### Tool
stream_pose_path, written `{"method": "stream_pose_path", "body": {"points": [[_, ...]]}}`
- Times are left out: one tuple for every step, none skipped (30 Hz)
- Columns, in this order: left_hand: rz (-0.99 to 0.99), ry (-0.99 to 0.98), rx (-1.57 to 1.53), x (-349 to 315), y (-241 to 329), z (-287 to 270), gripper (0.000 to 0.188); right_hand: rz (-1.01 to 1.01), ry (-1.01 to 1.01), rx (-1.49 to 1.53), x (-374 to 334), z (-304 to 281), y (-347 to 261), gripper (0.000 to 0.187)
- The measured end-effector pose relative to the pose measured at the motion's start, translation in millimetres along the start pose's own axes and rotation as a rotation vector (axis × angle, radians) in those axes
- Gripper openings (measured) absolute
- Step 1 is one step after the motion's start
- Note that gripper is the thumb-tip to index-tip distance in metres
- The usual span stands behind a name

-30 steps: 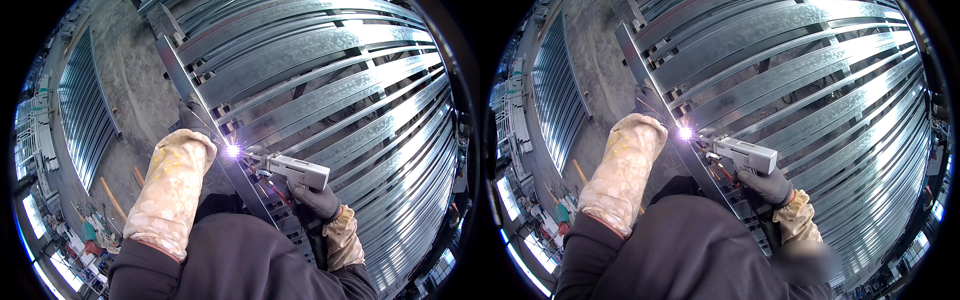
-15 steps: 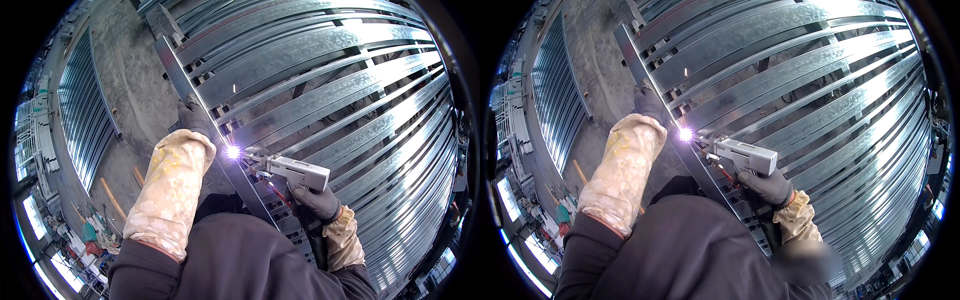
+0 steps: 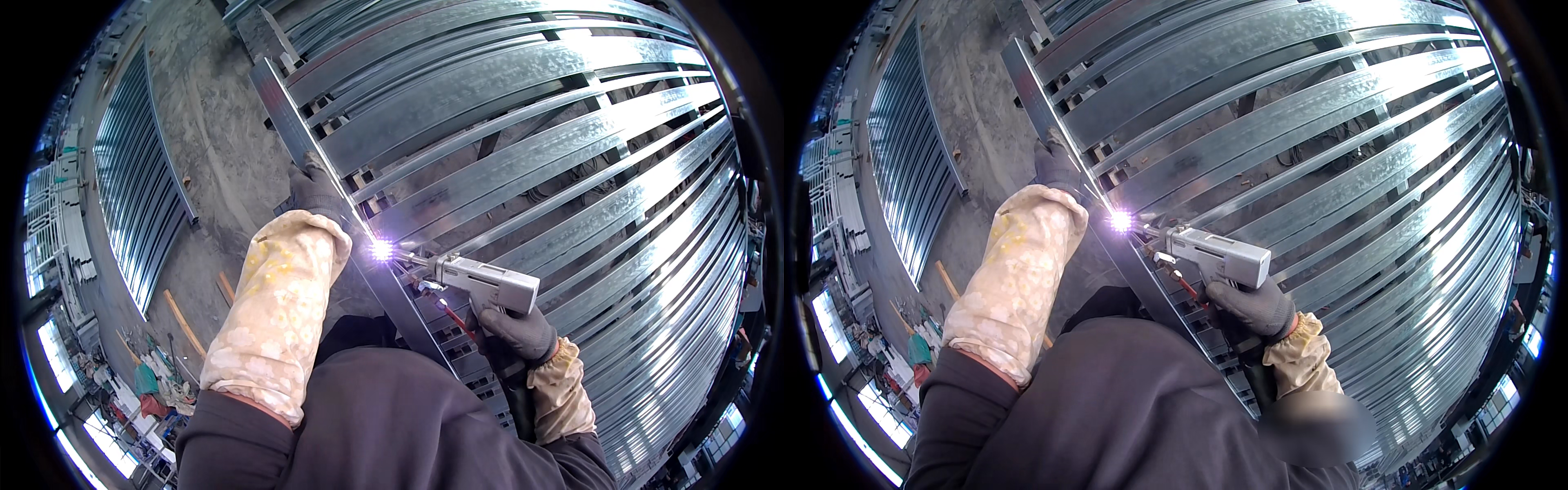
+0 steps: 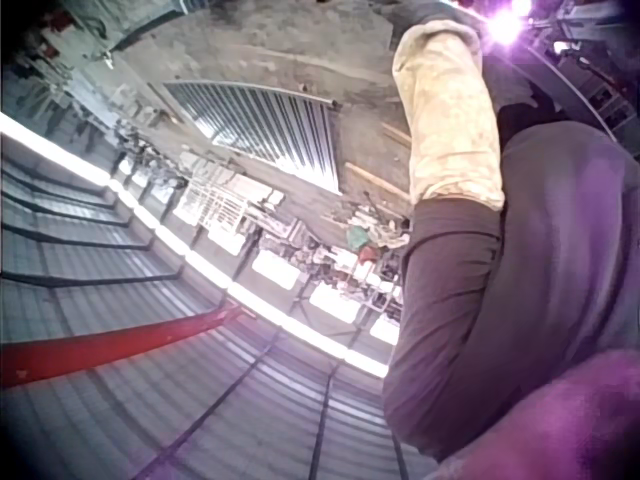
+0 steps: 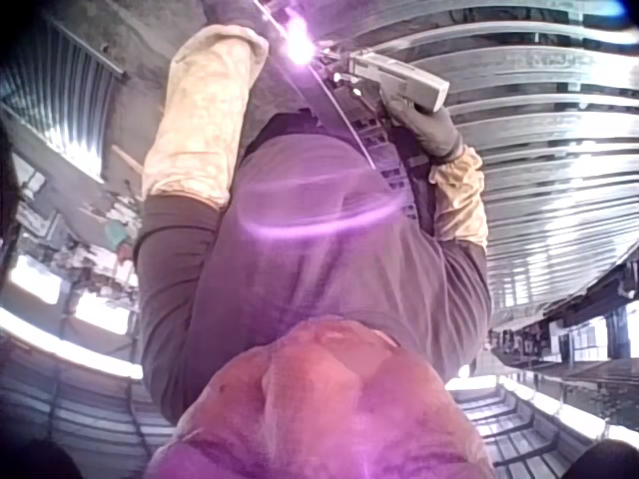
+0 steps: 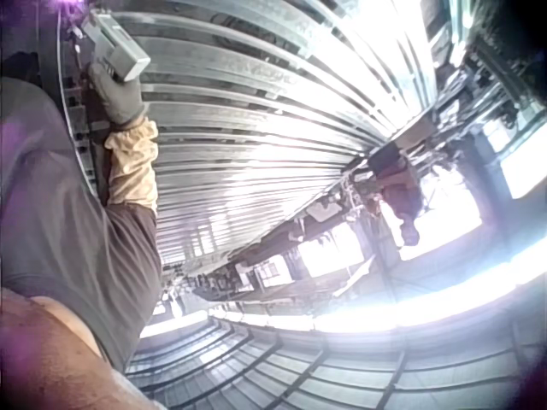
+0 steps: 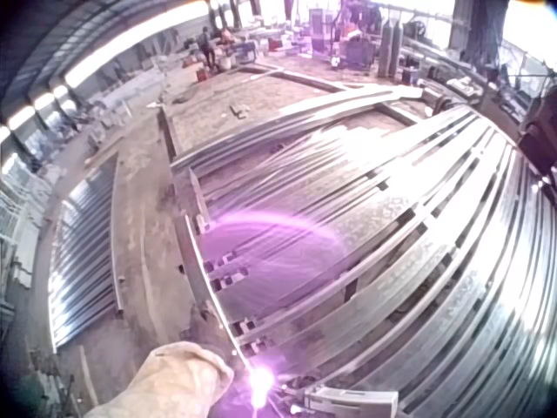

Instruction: The person welds metal bars onto a large metal frame using a handheld welding gun. They position the bars and apply welds at multiple intersections, creating visible sparks and molten metal. The person adjusts their position and the welding gun to reach different sections of the frame.

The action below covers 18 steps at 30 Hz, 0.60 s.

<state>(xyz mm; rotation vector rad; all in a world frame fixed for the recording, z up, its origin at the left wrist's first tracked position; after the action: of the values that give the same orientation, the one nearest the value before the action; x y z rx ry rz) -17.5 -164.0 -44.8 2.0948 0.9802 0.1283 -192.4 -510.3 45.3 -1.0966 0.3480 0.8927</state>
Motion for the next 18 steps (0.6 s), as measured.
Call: {"method": "stream_pose_path", "body": {"points": [[-0.002,0.005,-0.011,0,1,0,0.064,-0.002,-0.001,0.003,0,-1,1,0.039],[-0.003,0.006,-0.011,-1,1,0,0.064,-0.005,-0.002,0.006,-1,-1,2,0.040],[-0.004,0.006,-0.011,-3,2,1,0.064,0.001,-0.001,0.012,-1,-1,2,0.040],[-0.004,0.006,-0.011,-5,2,1,0.064,0.007,0.001,0.018,-2,-1,3,0.040],[-0.001,0.023,-0.017,-2,3,-7,0.064,0.010,-0.018,0.024,-1,1,2,0.040],[0.000,0.019,-0.030,-1,0,-4,0.063,0.002,-0.011,0.029,-1,1,2,0.040],[0.000,0.015,-0.042,0,-2,-2,0.063,-0.006,-0.006,0.034,-1,0,3,0.041],[0.014,0.019,-0.030,0,-3,-1,0.064,-0.015,-0.001,0.038,-2,-1,4,0.041],[0.028,0.026,-0.016,0,-2,-1,0.064,-0.011,0.001,0.036,-2,-1,4,0.041],[0.042,0.032,-0.002,1,-1,-1,0.064,-0.006,0.002,0.034,-3,0,3,0.041],[0.035,0.031,0.003,1,-3,0,0.064,-0.002,0.004,0.032,-3,0,2,0.041],[0.029,0.030,0.007,2,-3,0,0.064,-0.006,0.005,0.032,-3,-1,3,0.041],[0.022,0.028,0.012,3,-3,0,0.064,-0.011,0.006,0.033,-3,-2,4,0.042],[-0.021,0.014,-0.019,3,-7,2,0.062,-0.015,0.008,0.033,-4,-2,5,0.042],[-0.065,0.002,-0.048,1,-7,1,0.059,-0.009,0.006,0.039,-4,-2,4,0.043],[-0.108,-0.010,-0.078,-1,-9,2,0.057,-0.003,0.004,0.045,-5,-1,3,0.043],[-0.082,0.019,-0.058,-1,-7,1,0.056,0.003,0.003,0.051,-6,-1,3,0.044],[-0.056,0.048,-0.038,-1,-6,0,0.055,-0.005,0.003,0.048,-6,-2,4,0.044]]}}
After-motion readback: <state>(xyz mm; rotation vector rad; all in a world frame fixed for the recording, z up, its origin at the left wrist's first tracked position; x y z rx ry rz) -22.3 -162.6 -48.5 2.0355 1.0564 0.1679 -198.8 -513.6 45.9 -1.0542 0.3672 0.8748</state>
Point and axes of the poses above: each hand's wrist, its own x-axis towards the middle knuckle, its own z-axis out of the palm, y = z × x, the point moved 9 cm from there along x, towards the middle knuckle, and after that the axes turned 2 degrees about -z, right-handed, at the moved point
